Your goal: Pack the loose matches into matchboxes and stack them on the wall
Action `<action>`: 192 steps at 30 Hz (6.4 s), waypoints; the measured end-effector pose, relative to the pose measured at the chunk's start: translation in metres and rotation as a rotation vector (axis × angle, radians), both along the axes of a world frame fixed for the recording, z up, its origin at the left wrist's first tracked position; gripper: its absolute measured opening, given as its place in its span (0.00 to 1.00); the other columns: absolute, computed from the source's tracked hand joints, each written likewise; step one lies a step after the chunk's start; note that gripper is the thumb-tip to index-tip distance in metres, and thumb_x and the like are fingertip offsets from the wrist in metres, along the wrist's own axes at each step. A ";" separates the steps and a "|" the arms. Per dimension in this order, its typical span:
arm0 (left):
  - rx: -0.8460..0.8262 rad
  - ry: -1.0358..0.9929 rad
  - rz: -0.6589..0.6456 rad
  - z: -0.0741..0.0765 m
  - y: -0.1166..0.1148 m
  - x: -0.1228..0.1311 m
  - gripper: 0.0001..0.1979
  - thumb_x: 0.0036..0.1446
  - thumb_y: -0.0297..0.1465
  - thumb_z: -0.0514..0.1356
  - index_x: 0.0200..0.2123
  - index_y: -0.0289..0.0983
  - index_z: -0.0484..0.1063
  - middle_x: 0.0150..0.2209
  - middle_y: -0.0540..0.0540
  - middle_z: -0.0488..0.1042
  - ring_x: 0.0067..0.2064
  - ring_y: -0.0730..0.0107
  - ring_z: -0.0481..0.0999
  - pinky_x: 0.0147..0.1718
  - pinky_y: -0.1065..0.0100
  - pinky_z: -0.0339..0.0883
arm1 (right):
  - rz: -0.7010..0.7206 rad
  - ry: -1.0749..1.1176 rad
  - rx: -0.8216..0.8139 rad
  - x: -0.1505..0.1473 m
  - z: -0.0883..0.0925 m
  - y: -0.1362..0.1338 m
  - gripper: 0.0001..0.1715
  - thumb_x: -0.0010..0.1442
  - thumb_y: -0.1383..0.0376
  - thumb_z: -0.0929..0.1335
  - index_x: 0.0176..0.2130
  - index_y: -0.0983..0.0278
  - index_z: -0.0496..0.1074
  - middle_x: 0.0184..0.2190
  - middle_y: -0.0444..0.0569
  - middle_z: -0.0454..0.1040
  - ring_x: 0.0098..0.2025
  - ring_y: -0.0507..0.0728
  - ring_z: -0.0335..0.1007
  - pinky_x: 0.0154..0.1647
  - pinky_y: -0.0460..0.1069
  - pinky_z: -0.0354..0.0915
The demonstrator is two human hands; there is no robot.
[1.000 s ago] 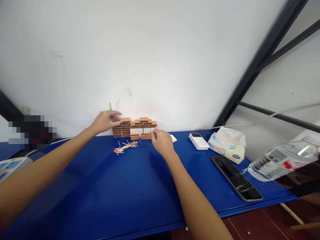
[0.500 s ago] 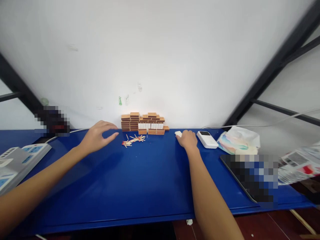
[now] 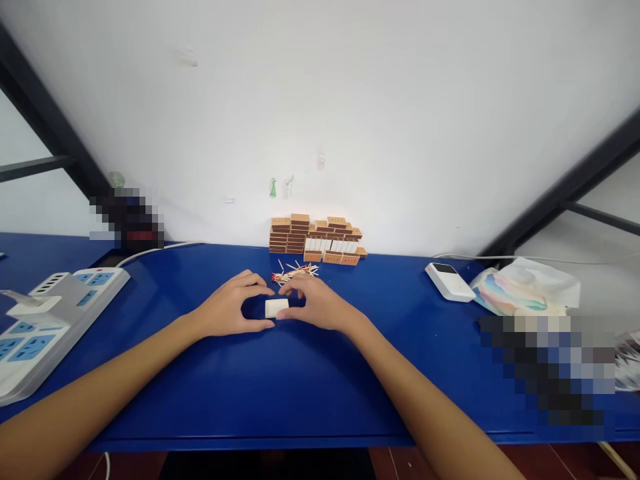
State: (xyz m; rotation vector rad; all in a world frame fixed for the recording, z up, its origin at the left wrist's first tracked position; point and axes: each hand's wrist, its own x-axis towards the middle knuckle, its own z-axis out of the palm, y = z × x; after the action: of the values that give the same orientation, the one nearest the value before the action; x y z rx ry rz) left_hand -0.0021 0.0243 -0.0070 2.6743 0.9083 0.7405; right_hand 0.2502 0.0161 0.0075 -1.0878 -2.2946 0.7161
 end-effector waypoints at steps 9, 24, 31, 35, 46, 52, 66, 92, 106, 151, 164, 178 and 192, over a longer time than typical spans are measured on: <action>-0.029 -0.040 -0.021 -0.004 0.001 0.001 0.16 0.55 0.44 0.70 0.43 0.43 0.83 0.41 0.44 0.76 0.43 0.58 0.73 0.46 0.55 0.70 | -0.208 -0.173 0.154 -0.011 0.000 0.049 0.14 0.60 0.57 0.76 0.41 0.64 0.80 0.37 0.50 0.76 0.38 0.56 0.71 0.38 0.50 0.63; -0.006 -0.048 -0.021 -0.005 0.002 -0.002 0.14 0.53 0.41 0.71 0.41 0.42 0.82 0.37 0.46 0.77 0.40 0.60 0.72 0.44 0.56 0.70 | -0.146 -0.290 0.076 -0.006 0.000 0.064 0.19 0.59 0.61 0.76 0.49 0.64 0.75 0.43 0.51 0.74 0.42 0.57 0.70 0.43 0.49 0.62; -0.011 -0.047 -0.027 -0.005 0.002 -0.002 0.14 0.53 0.41 0.71 0.40 0.40 0.82 0.37 0.45 0.77 0.40 0.60 0.72 0.43 0.57 0.69 | -0.101 -0.273 0.055 -0.014 -0.002 0.067 0.12 0.62 0.63 0.74 0.45 0.66 0.77 0.40 0.52 0.73 0.40 0.56 0.69 0.41 0.49 0.62; -0.015 -0.032 -0.028 -0.003 0.001 -0.001 0.14 0.54 0.41 0.71 0.41 0.39 0.82 0.37 0.46 0.76 0.40 0.61 0.72 0.43 0.59 0.68 | -0.142 -0.240 0.056 -0.005 -0.009 0.067 0.14 0.61 0.57 0.75 0.41 0.65 0.77 0.36 0.49 0.76 0.38 0.56 0.70 0.37 0.48 0.60; -0.001 -0.022 -0.034 -0.004 0.000 -0.001 0.14 0.55 0.41 0.70 0.42 0.39 0.82 0.38 0.46 0.76 0.42 0.61 0.72 0.44 0.60 0.68 | -0.254 -0.389 0.108 -0.021 -0.003 0.055 0.09 0.66 0.60 0.72 0.37 0.64 0.76 0.34 0.49 0.77 0.35 0.56 0.70 0.34 0.48 0.58; 0.019 -0.011 -0.014 -0.002 0.003 -0.004 0.14 0.56 0.40 0.70 0.42 0.39 0.81 0.38 0.45 0.76 0.42 0.61 0.72 0.43 0.60 0.68 | -0.270 -0.580 0.152 -0.022 0.001 0.044 0.10 0.71 0.62 0.68 0.42 0.67 0.74 0.45 0.57 0.77 0.43 0.58 0.74 0.43 0.48 0.62; 0.034 0.002 -0.018 -0.002 0.004 -0.003 0.14 0.58 0.41 0.68 0.42 0.40 0.81 0.38 0.45 0.76 0.42 0.61 0.72 0.42 0.60 0.68 | -0.232 -0.727 0.181 -0.003 0.007 -0.002 0.16 0.76 0.60 0.61 0.48 0.69 0.71 0.50 0.63 0.75 0.44 0.61 0.76 0.44 0.51 0.67; 0.060 0.015 -0.039 -0.006 0.003 0.001 0.14 0.60 0.41 0.67 0.43 0.38 0.80 0.37 0.45 0.77 0.41 0.61 0.72 0.42 0.60 0.68 | -0.064 -0.658 0.368 -0.015 0.003 -0.020 0.09 0.73 0.71 0.60 0.44 0.67 0.68 0.44 0.58 0.72 0.36 0.59 0.70 0.36 0.52 0.63; 0.046 0.021 -0.013 -0.006 0.003 0.000 0.15 0.60 0.44 0.67 0.42 0.39 0.80 0.37 0.45 0.76 0.40 0.61 0.72 0.41 0.60 0.68 | -0.121 -0.440 0.178 0.003 0.023 -0.017 0.06 0.73 0.62 0.64 0.44 0.61 0.69 0.44 0.52 0.75 0.41 0.58 0.72 0.39 0.50 0.63; 0.013 -0.076 0.004 0.004 -0.003 0.003 0.14 0.57 0.42 0.71 0.42 0.40 0.81 0.39 0.46 0.80 0.41 0.62 0.75 0.43 0.60 0.70 | -0.247 -0.381 0.248 0.024 0.017 0.014 0.09 0.68 0.62 0.68 0.35 0.64 0.72 0.34 0.50 0.76 0.34 0.55 0.67 0.34 0.49 0.56; -0.037 -0.029 -0.019 -0.002 -0.007 0.007 0.15 0.57 0.43 0.71 0.42 0.40 0.81 0.38 0.47 0.79 0.41 0.62 0.74 0.42 0.61 0.69 | -0.234 -0.428 0.025 0.007 -0.001 0.013 0.08 0.71 0.66 0.67 0.37 0.63 0.71 0.40 0.53 0.78 0.40 0.58 0.72 0.39 0.50 0.61; 0.007 -0.018 0.027 -0.004 0.004 0.001 0.14 0.57 0.42 0.70 0.41 0.40 0.81 0.36 0.48 0.77 0.38 0.64 0.73 0.40 0.62 0.67 | -0.101 -0.379 0.112 -0.007 0.012 -0.011 0.10 0.74 0.63 0.63 0.39 0.63 0.69 0.44 0.53 0.74 0.40 0.57 0.69 0.39 0.50 0.62; -0.002 -0.055 -0.010 0.003 -0.004 0.003 0.13 0.57 0.42 0.70 0.42 0.42 0.81 0.37 0.47 0.77 0.40 0.63 0.74 0.41 0.61 0.69 | -0.188 -0.397 0.073 0.009 0.004 0.010 0.04 0.68 0.67 0.68 0.38 0.63 0.71 0.38 0.51 0.75 0.38 0.57 0.69 0.39 0.50 0.61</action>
State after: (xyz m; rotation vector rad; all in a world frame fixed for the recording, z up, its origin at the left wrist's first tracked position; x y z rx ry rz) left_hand 0.0004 0.0205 -0.0044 2.6410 0.8805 0.8063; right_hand 0.2587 0.0265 0.0117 -1.4956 -2.4692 0.3636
